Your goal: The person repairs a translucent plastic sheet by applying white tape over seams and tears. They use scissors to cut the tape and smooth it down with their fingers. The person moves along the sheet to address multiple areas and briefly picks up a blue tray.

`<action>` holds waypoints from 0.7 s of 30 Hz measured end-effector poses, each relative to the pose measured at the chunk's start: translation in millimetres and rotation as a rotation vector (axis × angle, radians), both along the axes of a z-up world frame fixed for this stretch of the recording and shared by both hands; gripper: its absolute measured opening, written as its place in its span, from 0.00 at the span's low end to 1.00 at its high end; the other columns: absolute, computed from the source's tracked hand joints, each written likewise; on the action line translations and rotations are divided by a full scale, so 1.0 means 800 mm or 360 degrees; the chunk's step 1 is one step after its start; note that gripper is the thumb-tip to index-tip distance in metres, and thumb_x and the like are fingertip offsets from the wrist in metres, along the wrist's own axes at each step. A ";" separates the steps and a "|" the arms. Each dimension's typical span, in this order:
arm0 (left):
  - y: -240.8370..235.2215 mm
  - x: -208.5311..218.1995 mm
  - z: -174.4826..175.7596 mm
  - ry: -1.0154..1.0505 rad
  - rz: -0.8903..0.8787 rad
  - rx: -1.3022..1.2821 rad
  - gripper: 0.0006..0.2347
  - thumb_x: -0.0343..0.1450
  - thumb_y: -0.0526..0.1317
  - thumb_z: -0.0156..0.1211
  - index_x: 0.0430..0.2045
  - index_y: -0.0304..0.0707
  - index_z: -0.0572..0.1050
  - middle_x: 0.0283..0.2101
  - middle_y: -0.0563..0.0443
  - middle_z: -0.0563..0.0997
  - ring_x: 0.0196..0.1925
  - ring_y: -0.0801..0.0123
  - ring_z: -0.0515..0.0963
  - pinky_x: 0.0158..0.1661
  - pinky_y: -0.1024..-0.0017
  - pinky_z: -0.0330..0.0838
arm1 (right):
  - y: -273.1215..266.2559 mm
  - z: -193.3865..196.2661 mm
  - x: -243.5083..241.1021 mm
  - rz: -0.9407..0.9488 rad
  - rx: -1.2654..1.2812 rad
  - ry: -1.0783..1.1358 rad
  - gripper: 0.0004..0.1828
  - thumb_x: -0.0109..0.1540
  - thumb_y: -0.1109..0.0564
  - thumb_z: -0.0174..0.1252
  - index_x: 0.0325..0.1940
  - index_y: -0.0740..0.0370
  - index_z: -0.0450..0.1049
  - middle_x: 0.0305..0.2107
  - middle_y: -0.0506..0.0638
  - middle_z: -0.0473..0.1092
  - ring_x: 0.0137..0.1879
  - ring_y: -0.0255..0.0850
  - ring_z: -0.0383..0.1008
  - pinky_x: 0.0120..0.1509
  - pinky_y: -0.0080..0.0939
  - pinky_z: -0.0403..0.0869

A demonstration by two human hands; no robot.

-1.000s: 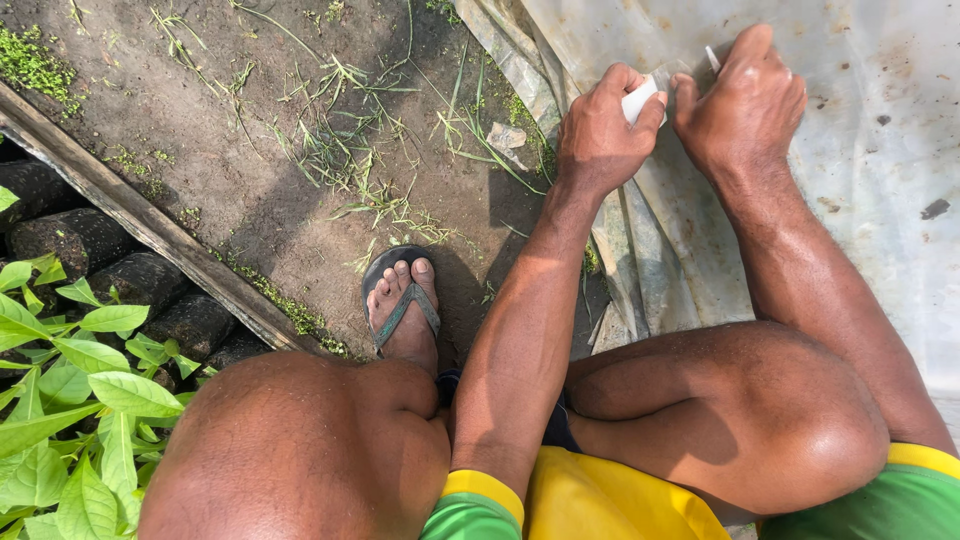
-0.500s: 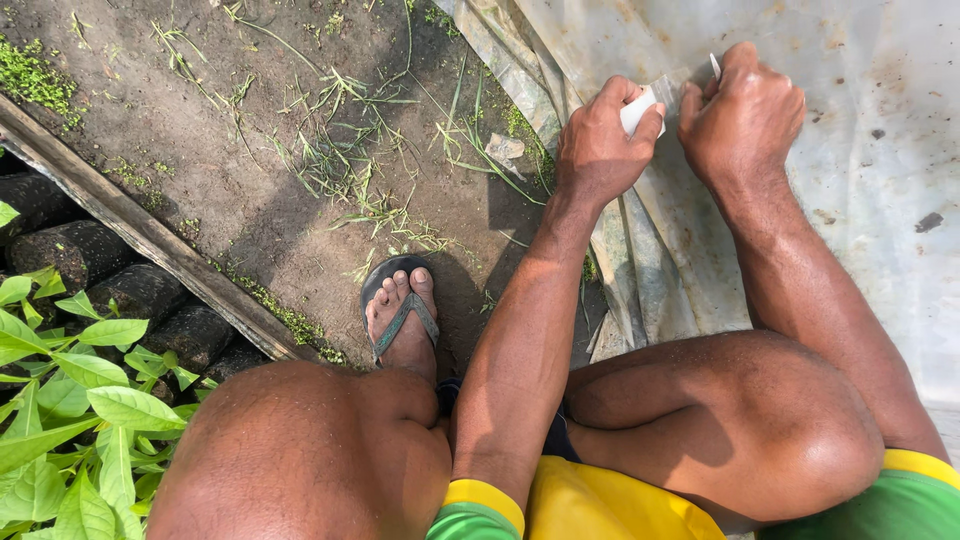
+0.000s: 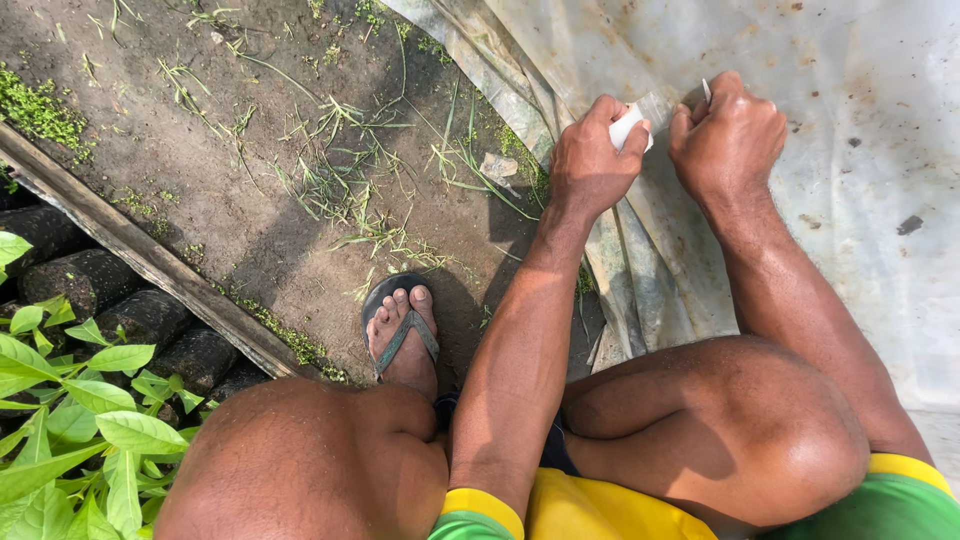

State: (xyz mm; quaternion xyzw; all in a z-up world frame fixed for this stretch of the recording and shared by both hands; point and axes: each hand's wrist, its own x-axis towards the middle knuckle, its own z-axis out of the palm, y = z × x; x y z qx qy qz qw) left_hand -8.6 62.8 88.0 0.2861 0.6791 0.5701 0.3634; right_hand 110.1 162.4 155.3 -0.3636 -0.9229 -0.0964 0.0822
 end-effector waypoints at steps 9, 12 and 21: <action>-0.003 -0.005 -0.001 -0.0020 -0.0055 -0.0039 0.13 0.68 0.47 0.64 0.39 0.40 0.75 0.35 0.44 0.86 0.39 0.50 0.86 0.41 0.55 0.76 | -0.004 -0.005 -0.001 -0.0088 -0.0058 -0.0012 0.18 0.57 0.56 0.77 0.34 0.62 0.71 0.21 0.51 0.73 0.27 0.49 0.77 0.32 0.49 0.74; -0.002 -0.001 -0.002 -0.0028 -0.0035 0.0006 0.14 0.68 0.47 0.64 0.40 0.40 0.74 0.35 0.44 0.86 0.40 0.51 0.86 0.41 0.56 0.77 | -0.011 -0.002 0.012 -0.0155 -0.0137 -0.0007 0.17 0.57 0.56 0.76 0.34 0.62 0.71 0.22 0.51 0.73 0.28 0.49 0.78 0.33 0.50 0.74; -0.004 -0.004 -0.004 -0.0030 -0.0121 -0.0071 0.18 0.67 0.46 0.64 0.48 0.42 0.72 0.37 0.44 0.86 0.39 0.51 0.86 0.41 0.55 0.77 | -0.008 0.000 0.010 -0.0207 -0.0161 0.0059 0.17 0.60 0.55 0.75 0.34 0.63 0.72 0.23 0.53 0.74 0.30 0.53 0.78 0.35 0.52 0.75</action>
